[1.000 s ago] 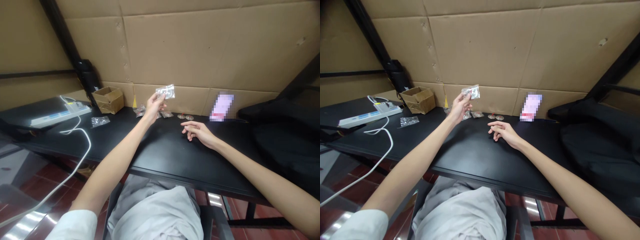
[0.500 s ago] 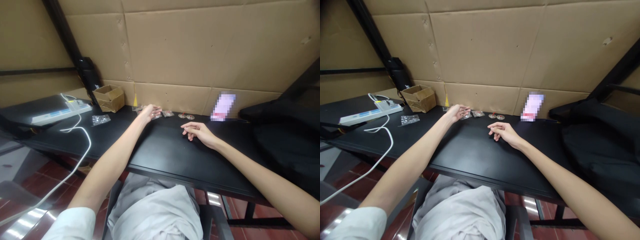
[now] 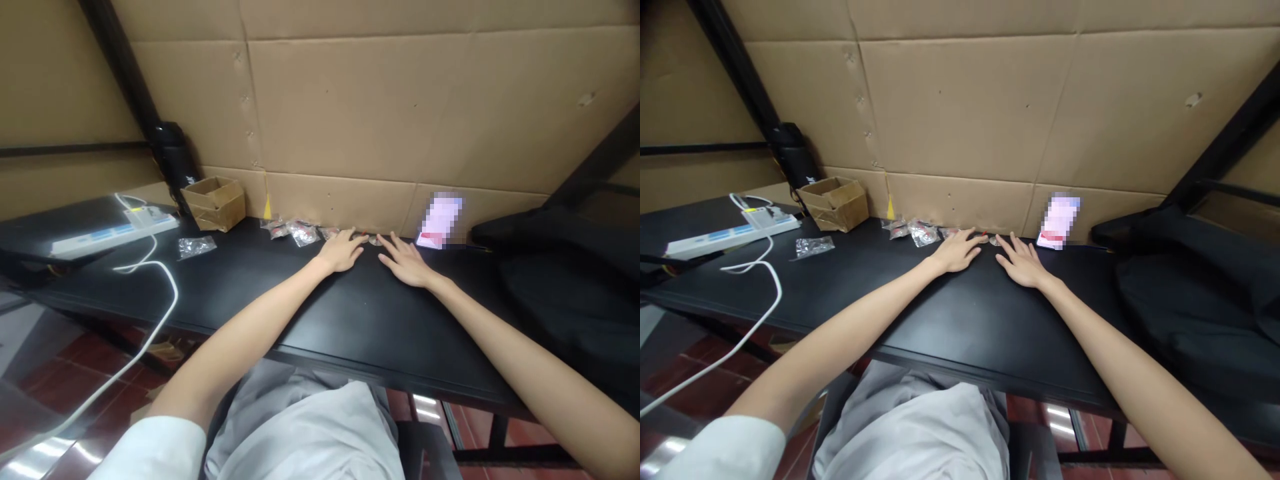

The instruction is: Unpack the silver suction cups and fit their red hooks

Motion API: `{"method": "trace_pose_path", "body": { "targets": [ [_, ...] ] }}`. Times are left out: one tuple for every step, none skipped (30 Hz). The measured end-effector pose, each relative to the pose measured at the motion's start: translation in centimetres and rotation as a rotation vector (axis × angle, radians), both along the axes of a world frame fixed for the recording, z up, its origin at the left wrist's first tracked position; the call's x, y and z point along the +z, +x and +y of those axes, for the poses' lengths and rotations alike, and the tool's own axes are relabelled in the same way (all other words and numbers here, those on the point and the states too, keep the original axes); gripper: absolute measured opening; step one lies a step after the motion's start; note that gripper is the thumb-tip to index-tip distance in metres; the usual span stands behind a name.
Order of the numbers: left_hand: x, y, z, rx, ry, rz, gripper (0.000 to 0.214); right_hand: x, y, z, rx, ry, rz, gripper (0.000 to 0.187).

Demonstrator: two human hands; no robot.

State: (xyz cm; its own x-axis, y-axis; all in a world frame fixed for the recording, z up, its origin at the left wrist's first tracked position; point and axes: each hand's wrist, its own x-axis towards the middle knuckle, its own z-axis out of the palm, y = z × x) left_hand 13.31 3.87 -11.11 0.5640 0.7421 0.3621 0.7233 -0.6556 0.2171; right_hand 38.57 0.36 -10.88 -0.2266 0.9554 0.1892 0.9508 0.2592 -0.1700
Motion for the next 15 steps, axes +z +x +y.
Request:
{"method": "trace_pose_path", "body": {
  "targets": [
    [-0.1, 0.5, 0.3, -0.001, -0.035, 0.033, 0.059, -0.1, -0.2, 0.2, -0.008, -0.063, -0.037, 0.074],
    [-0.2, 0.8, 0.6, 0.000, -0.082, 0.058, 0.063, -0.1, -0.3, 0.3, -0.006, -0.110, -0.064, 0.073],
    [-0.2, 0.9, 0.7, 0.000, -0.125, 0.075, 0.066, -0.1, -0.4, 0.4, 0.002, -0.137, -0.081, 0.072],
    [-0.3, 0.8, 0.8, -0.005, -0.149, 0.085, 0.066, -0.1, -0.5, 0.4, 0.015, -0.137, -0.090, 0.071],
    [-0.3, 0.6, 0.7, -0.012, -0.147, 0.085, 0.064, 0.0, -0.6, 0.4, 0.029, -0.113, -0.088, 0.069],
    [-0.2, 0.3, 0.4, -0.018, -0.123, 0.074, 0.060, 0.0, -0.6, 0.3, 0.042, -0.072, -0.076, 0.067],
    [-0.2, 0.0, 0.0, -0.019, -0.086, 0.056, 0.056, 0.0, -0.6, 0.1, 0.050, -0.021, -0.059, 0.064],
    [-0.1, -0.3, -0.5, -0.016, -0.051, 0.033, 0.052, -0.1, -0.6, -0.2, 0.058, 0.031, -0.040, 0.060],
    [0.0, -0.5, -1.0, -0.010, -0.025, 0.004, 0.050, -0.1, -0.6, -0.6, 0.067, 0.071, -0.022, 0.055],
    [0.1, -0.6, -1.4, -0.008, -0.016, -0.029, 0.050, -0.3, -0.7, -1.0, 0.073, 0.095, -0.007, 0.051],
    [0.2, -0.7, -1.7, -0.013, -0.026, -0.063, 0.052, -0.4, -0.9, -1.3, 0.076, 0.105, 0.005, 0.049],
    [0.2, -0.7, -1.9, -0.022, -0.053, -0.096, 0.054, -0.6, -1.1, -1.6, 0.073, 0.105, 0.016, 0.048],
    [0.2, -0.7, -2.0, -0.030, -0.096, -0.123, 0.057, -0.8, -1.3, -1.9, 0.066, 0.098, 0.026, 0.049],
    [0.2, -0.7, -2.0, -0.035, -0.150, -0.139, 0.059, -0.9, -1.5, -2.1, 0.053, 0.084, 0.033, 0.052],
    [0.1, -0.8, -1.9, -0.038, -0.206, -0.143, 0.060, -1.1, -1.8, -2.2, 0.035, 0.060, 0.034, 0.056]
  ]
}}
